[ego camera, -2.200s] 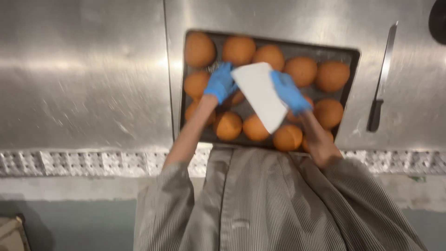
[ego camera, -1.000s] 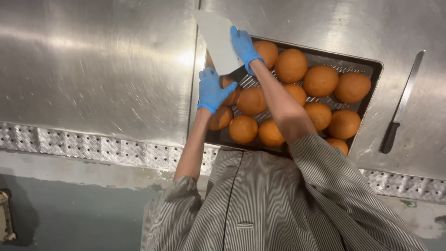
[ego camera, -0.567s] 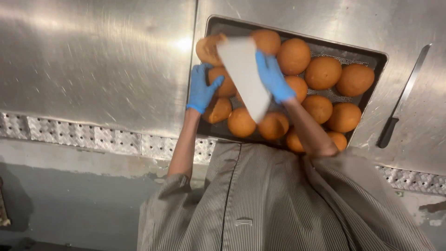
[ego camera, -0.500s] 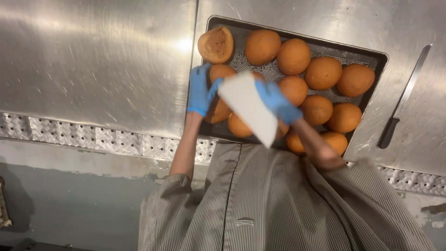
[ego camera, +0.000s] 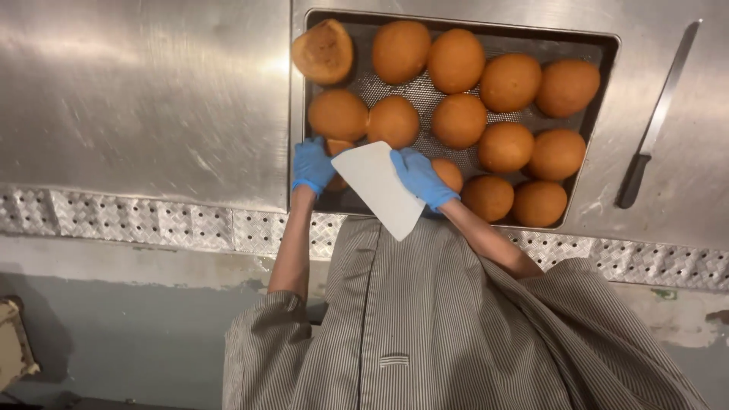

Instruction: Score the tops of round buns with a cross-shaped cut using a knife on a baking tray.

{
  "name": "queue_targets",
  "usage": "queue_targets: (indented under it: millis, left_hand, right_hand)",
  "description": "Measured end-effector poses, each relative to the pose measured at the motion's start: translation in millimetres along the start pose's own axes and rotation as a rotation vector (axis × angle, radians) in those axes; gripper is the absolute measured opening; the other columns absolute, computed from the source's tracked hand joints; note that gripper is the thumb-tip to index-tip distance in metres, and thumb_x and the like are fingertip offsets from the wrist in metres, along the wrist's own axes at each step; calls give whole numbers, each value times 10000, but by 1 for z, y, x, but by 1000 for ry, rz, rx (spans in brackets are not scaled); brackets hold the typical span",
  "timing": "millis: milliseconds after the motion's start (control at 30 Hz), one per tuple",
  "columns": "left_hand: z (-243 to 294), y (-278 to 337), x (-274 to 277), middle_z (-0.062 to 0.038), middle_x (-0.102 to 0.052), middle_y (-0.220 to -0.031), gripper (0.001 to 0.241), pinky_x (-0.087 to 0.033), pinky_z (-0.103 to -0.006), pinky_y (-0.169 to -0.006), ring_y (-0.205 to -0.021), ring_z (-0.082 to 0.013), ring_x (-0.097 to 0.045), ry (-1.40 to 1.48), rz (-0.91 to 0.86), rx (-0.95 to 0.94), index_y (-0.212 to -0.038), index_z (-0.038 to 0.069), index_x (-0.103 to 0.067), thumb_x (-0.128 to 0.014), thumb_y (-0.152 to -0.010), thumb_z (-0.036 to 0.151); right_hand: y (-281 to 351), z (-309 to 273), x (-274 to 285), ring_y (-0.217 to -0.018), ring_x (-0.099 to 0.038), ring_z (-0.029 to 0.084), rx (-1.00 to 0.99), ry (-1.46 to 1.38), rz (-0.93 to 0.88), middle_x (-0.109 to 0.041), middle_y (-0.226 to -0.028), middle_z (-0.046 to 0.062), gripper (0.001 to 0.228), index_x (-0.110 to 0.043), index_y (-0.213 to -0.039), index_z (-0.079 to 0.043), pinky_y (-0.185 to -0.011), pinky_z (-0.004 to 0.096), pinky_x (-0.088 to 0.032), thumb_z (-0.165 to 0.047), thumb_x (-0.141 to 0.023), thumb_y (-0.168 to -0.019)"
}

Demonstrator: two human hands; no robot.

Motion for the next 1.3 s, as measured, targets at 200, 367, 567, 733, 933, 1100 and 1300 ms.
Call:
queue_targets:
  millis: [200, 367, 567, 733, 933, 1100, 1300]
  left_hand:
    - [13, 14, 23, -223, -680, -1064, 676, -583, -520, -897, -1026, -441, -681, 105, -38, -68, -1100, 55, -754, -741, -824, 671]
    - [55, 53, 67, -259, -637, -1325, 685, -448, -514, -1131, -1295, -425, -574, 572, -208, 81, -1322, 33, -636, -771, -896, 552]
    - [32, 51, 55, -264, -604, -1255, 492, -451, -520, -1099, -1274, -450, -564, 648, 95, -3, -1286, 42, -597, -771, -959, 365]
    - [112, 90, 73, -193, -461, -1359, 600, -441, -555, -1081, -1315, -452, -459, 59, 379, -306, -1398, 100, -552, -808, -900, 316]
    - [215, 99, -22, -200, -593, -1282, 809, -497, -470, -1074, -1225, -391, -550, 186, -139, -744, -1488, 72, -482, -815, -811, 365]
    - [258, 95, -21, -48, -567, -1339, 791, -439, -439, -1040, -1288, -280, -477, 125, -31, -699, -1421, 181, -527, -817, -718, 401]
    - [296, 105, -108, -167, -643, -1155, 801, -426, -484, -1024, -1243, -372, -548, -353, -276, -703, -1222, 105, -554, -763, -718, 692]
  right_hand:
    - [34, -33, 26, -1099, -625, 509, 6, -67, 61, -667, -1024, 341, 493, -652, -1062, 16, -982, 595, -457, -378, -355, -1081]
    - [33, 35, 57, -1054, -665, 453, -62, 142, 126, -687, -964, 273, 503, -635, -1046, -40, -955, 563, -485, -438, -334, -1110]
    - [80, -5, 77, -1048, -664, 463, -66, -15, 110, -698, -952, 282, 533, -665, -989, -26, -932, 561, -507, -462, -378, -1099]
    - [129, 84, 108, -1012, -591, 180, -209, -930, 338, -584, -932, 20, 211, -595, -1024, -120, -1054, 228, -402, -246, -432, -976]
    - [144, 123, 93, -1226, -607, 376, -217, 152, 279, -684, -1219, 204, 449, -629, -1279, -86, -1051, 512, -487, -429, -391, -1114]
    - [178, 125, 115, -1131, -641, 420, -199, -58, 345, -704, -1104, 210, 453, -659, -1112, -54, -996, 560, -485, -416, -386, -1116]
    - [231, 163, 168, -1130, -626, 522, -435, -82, 612, -680, -1046, 387, 647, -679, -1098, 125, -1023, 626, -449, -479, -453, -1141]
Point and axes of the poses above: each hand's wrist, its own y-axis away from the middle knuckle, its own x-axis out of the back of the hand, z = x × y, the point moved 2 cm from there along -y, towards the middle knuckle
